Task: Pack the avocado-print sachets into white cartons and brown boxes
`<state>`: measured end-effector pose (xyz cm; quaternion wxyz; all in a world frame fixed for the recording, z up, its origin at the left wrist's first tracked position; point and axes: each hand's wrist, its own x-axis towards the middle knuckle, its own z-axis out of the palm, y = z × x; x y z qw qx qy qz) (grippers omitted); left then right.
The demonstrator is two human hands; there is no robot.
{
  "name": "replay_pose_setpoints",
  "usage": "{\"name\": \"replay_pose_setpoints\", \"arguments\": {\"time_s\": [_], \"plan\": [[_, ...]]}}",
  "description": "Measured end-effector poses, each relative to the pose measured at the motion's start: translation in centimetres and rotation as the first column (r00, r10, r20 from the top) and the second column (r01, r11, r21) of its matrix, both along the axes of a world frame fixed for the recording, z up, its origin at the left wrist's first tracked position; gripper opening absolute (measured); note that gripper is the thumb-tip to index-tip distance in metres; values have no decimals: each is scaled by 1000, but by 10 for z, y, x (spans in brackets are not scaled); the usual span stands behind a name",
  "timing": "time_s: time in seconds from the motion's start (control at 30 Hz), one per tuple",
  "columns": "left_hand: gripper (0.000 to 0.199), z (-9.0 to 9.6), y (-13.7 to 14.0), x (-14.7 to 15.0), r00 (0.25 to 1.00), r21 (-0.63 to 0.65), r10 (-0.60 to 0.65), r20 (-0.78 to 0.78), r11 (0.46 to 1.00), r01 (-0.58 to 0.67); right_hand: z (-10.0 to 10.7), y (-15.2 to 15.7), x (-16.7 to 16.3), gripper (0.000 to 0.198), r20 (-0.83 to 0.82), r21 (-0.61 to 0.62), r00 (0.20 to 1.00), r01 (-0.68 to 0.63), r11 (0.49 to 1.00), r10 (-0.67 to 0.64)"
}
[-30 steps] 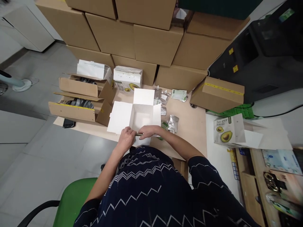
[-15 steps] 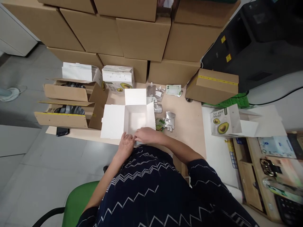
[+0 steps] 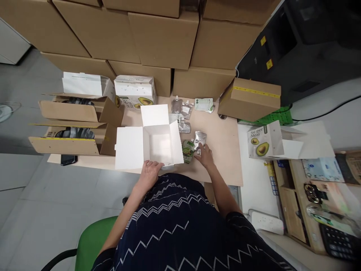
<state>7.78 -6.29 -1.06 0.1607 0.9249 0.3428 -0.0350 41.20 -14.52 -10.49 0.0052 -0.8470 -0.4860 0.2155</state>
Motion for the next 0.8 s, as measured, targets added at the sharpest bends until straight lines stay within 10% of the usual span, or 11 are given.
{"name": "replay_pose_setpoints", "arguments": {"time_s": [0.5, 0.8], "plan": [[32, 0, 0, 7, 998, -41, 24, -57, 999, -27, -7, -4, 23, 47, 68, 283, 992, 79, 956, -102], [38, -1, -1, 7, 999, -37, 47, -21, 998, -48, 71, 29, 32, 36, -74, 438, 969, 243, 865, -235]]}}
